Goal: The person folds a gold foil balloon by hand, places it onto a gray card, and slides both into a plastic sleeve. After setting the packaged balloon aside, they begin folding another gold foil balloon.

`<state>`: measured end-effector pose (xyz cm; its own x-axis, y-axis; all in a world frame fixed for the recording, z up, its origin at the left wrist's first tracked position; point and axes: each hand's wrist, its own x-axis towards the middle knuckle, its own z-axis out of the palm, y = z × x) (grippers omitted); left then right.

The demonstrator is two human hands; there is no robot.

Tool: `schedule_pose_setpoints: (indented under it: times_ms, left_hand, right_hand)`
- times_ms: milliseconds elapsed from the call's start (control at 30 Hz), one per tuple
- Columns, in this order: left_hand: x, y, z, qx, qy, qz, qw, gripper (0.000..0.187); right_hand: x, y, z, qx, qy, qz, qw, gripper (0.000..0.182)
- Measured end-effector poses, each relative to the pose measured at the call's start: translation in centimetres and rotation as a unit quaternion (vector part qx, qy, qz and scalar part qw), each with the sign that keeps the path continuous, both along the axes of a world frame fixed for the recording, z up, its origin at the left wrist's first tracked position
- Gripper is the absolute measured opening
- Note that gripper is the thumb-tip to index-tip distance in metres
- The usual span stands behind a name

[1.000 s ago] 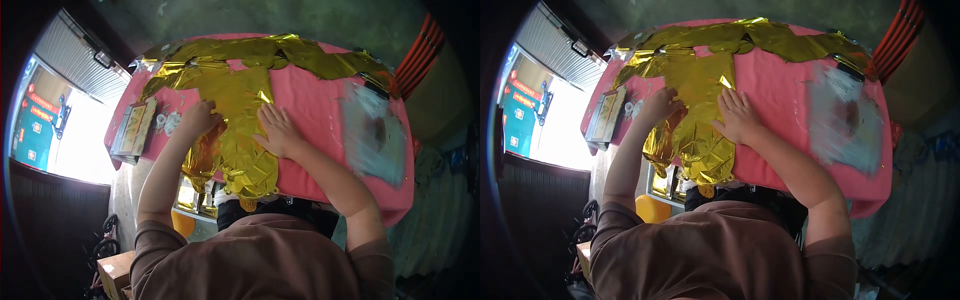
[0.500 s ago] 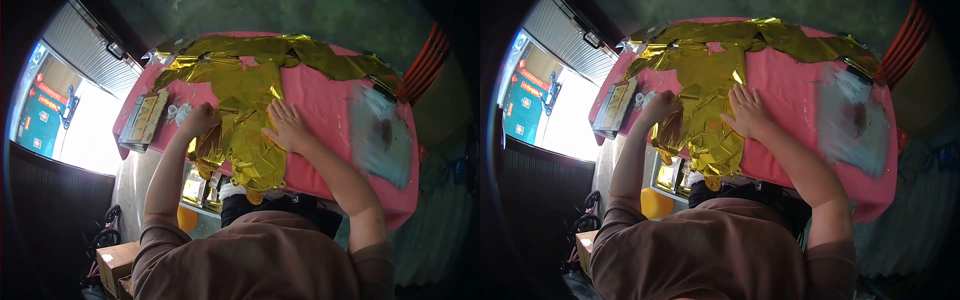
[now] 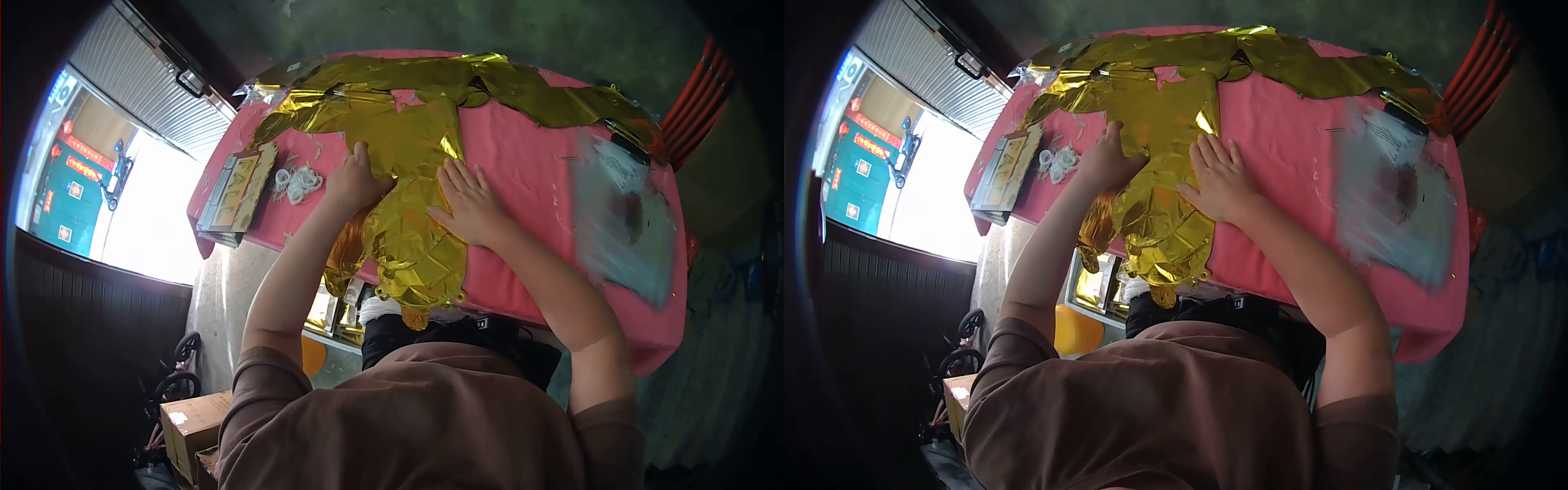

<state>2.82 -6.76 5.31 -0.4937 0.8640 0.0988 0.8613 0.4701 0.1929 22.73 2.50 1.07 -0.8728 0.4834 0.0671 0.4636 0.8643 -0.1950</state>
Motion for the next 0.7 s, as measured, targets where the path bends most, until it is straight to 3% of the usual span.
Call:
schedule_pose_setpoints:
  times_ms: [133, 200, 333, 433, 500, 633, 700]
  left_hand:
    - [-0.4, 0.2, 0.7, -0.023, -0.007, -0.021, 1.0, 0.071]
    - [0.0, -1.0, 2.4, -0.102, -0.024, -0.002, 0.994, 0.085]
    - [-0.5, -5.1, 3.6, -0.096, -0.052, -0.005, 0.994, 0.086]
    - [0.1, -7.6, 4.5, -0.067, -0.118, 0.001, 0.991, 0.081]
    - [1.3, -8.6, 6.4, -0.033, -0.268, 0.026, 0.962, 0.068]
    - [2.5, -8.5, 6.4, 0.006, -0.175, 0.0, 0.985, 0.057]
    - [4.2, -7.7, 7.3, 0.01, -0.093, -0.085, 0.992, 0.052]
  right_hand:
    - [0.0, 0.0, -0.2, 0.002, -0.003, 0.003, 1.0, 0.076]
    - [0.0, 0.1, -0.2, 0.0, 0.002, 0.001, 1.0, 0.076]
    - [0.1, -0.1, -0.1, 0.004, 0.019, 0.004, 1.0, 0.079]
    - [0.3, -0.2, 0.1, 0.005, 0.028, 0.006, 1.0, 0.083]
    - [0.3, -0.2, 0.2, 0.0, 0.021, 0.011, 1.0, 0.084]
    - [0.3, -0.2, 0.1, 0.001, 0.028, 0.013, 1.0, 0.086]
    - [0.3, -0.1, 0.1, 0.004, 0.028, 0.014, 1.0, 0.086]
